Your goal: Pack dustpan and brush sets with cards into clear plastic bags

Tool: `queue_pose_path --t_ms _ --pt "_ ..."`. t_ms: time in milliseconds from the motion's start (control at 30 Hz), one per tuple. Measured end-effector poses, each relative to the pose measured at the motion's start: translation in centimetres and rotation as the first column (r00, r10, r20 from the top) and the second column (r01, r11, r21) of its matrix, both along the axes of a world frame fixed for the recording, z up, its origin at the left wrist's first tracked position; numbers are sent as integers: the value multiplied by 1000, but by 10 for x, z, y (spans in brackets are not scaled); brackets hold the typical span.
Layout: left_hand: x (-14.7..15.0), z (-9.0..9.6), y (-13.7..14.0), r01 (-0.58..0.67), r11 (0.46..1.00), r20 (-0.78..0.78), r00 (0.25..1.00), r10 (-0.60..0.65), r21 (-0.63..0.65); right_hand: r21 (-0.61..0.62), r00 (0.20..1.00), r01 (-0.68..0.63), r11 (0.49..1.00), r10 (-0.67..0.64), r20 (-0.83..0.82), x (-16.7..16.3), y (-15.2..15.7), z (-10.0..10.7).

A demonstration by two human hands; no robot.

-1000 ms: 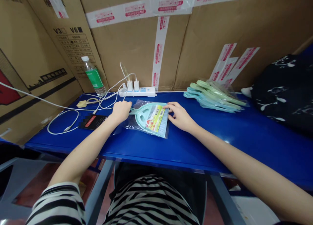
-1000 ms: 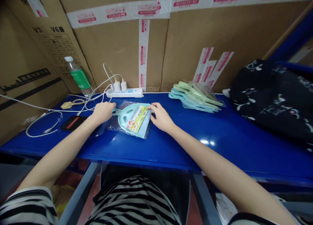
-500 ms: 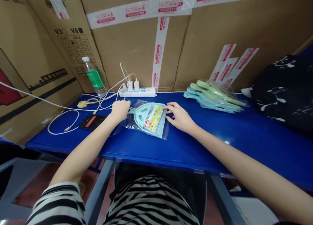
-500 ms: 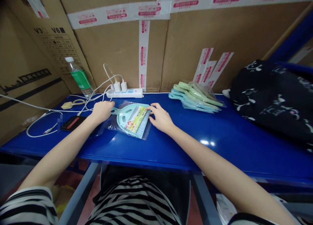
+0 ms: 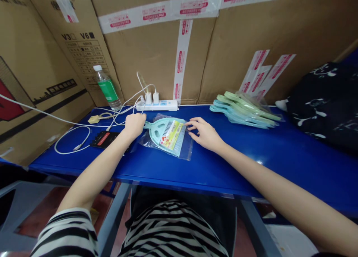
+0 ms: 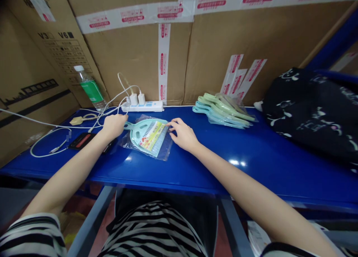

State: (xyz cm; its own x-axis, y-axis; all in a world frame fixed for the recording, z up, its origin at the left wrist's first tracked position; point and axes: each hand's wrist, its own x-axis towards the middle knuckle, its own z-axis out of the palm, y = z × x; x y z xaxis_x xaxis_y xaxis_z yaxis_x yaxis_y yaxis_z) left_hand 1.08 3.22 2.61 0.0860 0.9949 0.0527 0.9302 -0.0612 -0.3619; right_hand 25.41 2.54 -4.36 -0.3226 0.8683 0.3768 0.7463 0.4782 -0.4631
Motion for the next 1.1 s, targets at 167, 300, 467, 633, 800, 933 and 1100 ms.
queue_pose_path --t_ms 167,300,467,633,800,933,1100 --pt "-1 1 1 -15 1000 -3 1000 15 13 -18 1000 6 1000 -6 3 -1 0 1" --pt "-2 1 1 -19 1000 5 1000 18 16 -19 1000 -4 1000 4 1 -1 0 1" --pt "-2 1 1 -31 999 18 999 30 17 -19 1000 3 1000 -3 8 0 0 0" --pt "-1 1 -1 -26 999 26 999 26 23 26 999 -41 999 40 35 0 1 0" --pt "0 1 -2 -15 1000 30 999 14 23 87 992 -88 992 79 99 3 2 -1" --pt "0 0 -2 -9 1000 33 999 8 21 133 980 -70 989 43 196 4 3 0" --pt "0 -1 -2 -1 1000 36 999 0 20 101 959 -29 994 0 284 3 1 5"
